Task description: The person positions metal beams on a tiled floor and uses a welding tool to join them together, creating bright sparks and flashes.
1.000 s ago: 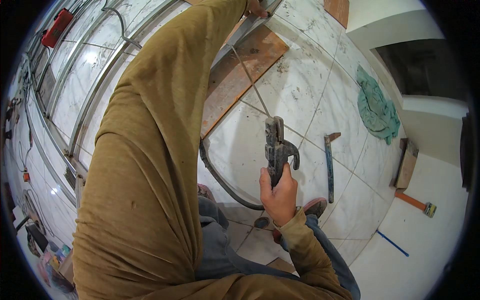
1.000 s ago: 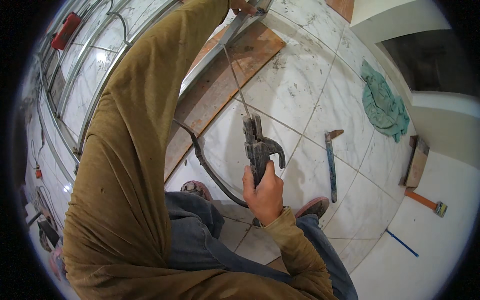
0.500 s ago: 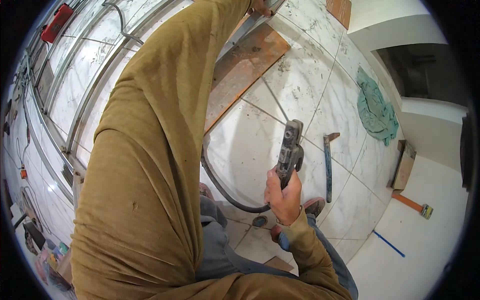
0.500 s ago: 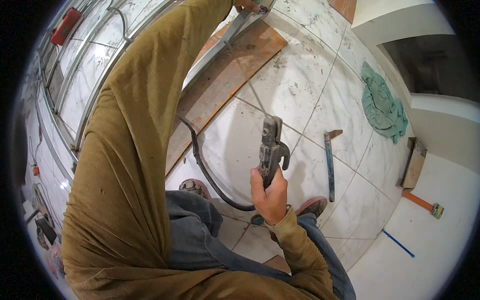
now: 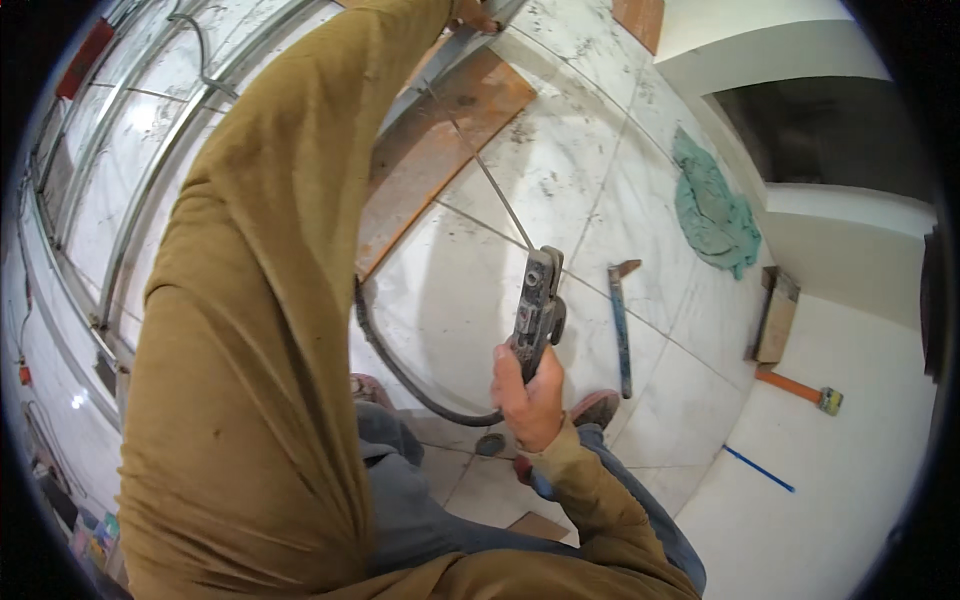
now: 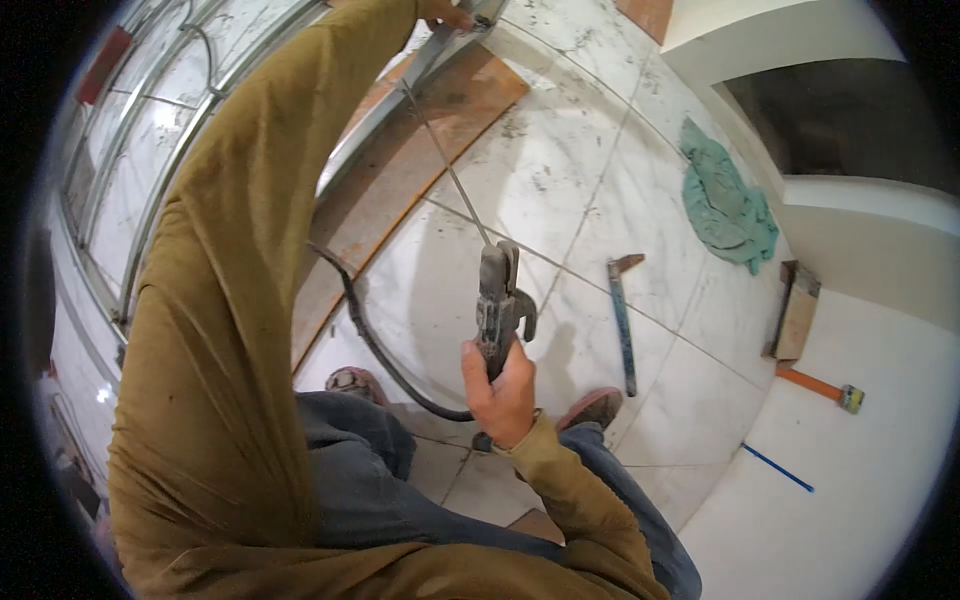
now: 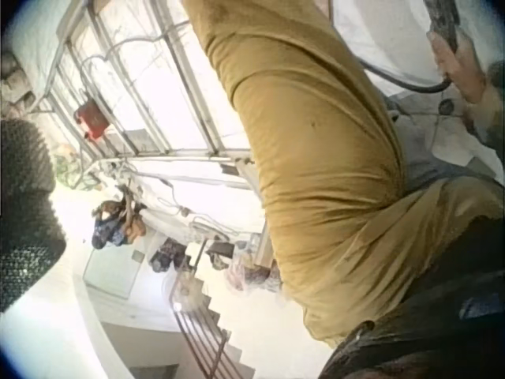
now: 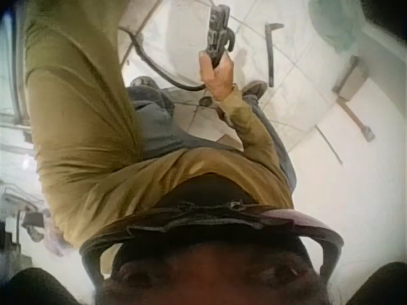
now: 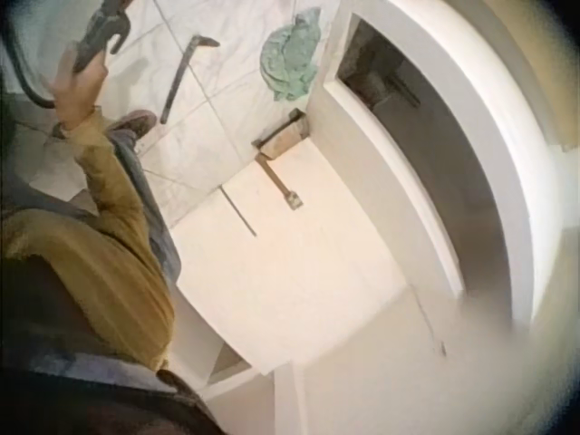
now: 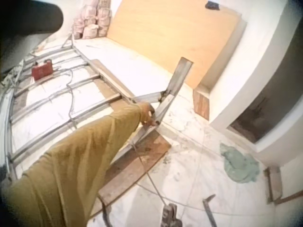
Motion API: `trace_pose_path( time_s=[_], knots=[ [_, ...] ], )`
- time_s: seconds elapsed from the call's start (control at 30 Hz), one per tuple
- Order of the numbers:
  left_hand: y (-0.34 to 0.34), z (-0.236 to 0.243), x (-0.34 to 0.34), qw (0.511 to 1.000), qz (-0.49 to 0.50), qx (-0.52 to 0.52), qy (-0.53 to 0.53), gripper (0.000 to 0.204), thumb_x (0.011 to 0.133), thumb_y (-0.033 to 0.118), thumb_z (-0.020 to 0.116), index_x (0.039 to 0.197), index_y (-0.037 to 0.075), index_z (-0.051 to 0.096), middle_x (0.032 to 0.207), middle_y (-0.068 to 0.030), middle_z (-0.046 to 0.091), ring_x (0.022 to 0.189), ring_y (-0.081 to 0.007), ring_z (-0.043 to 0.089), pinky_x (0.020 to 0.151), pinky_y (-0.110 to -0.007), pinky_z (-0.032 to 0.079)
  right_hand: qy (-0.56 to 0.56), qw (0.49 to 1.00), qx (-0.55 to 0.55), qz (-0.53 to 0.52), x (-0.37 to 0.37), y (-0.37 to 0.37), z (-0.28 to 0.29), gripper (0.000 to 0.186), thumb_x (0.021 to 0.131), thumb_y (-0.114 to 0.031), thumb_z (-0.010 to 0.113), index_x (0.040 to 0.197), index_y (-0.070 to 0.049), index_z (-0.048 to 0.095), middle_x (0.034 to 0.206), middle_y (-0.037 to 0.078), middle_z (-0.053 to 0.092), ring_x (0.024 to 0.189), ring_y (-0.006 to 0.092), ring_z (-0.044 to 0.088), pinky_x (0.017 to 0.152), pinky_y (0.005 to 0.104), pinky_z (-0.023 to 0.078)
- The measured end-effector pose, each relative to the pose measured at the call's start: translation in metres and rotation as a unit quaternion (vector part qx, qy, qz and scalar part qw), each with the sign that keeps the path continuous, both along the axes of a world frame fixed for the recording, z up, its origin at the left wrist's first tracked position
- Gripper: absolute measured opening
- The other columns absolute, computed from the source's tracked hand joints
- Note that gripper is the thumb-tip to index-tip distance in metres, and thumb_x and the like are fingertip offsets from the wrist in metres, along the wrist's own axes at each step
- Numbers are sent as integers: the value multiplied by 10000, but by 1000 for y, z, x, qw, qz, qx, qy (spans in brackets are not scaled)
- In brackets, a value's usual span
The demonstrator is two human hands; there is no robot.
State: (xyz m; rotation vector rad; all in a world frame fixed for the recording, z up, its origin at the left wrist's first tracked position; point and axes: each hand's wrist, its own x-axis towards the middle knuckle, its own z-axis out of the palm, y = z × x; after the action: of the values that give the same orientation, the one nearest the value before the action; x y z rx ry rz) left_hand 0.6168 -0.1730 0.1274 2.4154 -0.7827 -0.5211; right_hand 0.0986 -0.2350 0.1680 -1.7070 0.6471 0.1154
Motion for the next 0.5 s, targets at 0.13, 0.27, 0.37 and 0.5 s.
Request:
trace_pose_path(
  time_s=[0.13,0.27,0.37,0.5],
  knots=[
    [-1,-4,-2,999,-8,6,-36,654,663,381,923,1197,76,701,956,-152,757,823,-247,753,751,-382,595,27,989,136,-60,-4,-2,14,149,1008,-166,553,967,-40,485,678,34,504,555,144,530,517,308,483],
    [7,-18,-8,1000,-2,-16,-21,664,668,366,919,1217,82,676,966,-155,753,828,-253,750,752,-392,596,32,974,199,-105,-12,-18,12,178,1025,-223,528,974,-55,500,768,70,541,621,185,570,571,349,523],
    [11,-24,-9,999,-6,-32,-9,672,673,354,915,1232,87,658,973,-157,750,831,-258,748,753,-399,596,86,963,202,-154,-9,-30,16,181,1007,-247,549,962,-77,506,752,60,538,661,217,569,657,420,521],
    [15,-34,-15,998,-20,-66,1,684,678,340,911,1253,93,633,983,-159,745,836,-264,746,754,-409,597,126,952,215,-177,-6,-34,23,188,996,-277,562,982,-92,537,798,57,549,740,222,580,722,429,519]
  ],
)
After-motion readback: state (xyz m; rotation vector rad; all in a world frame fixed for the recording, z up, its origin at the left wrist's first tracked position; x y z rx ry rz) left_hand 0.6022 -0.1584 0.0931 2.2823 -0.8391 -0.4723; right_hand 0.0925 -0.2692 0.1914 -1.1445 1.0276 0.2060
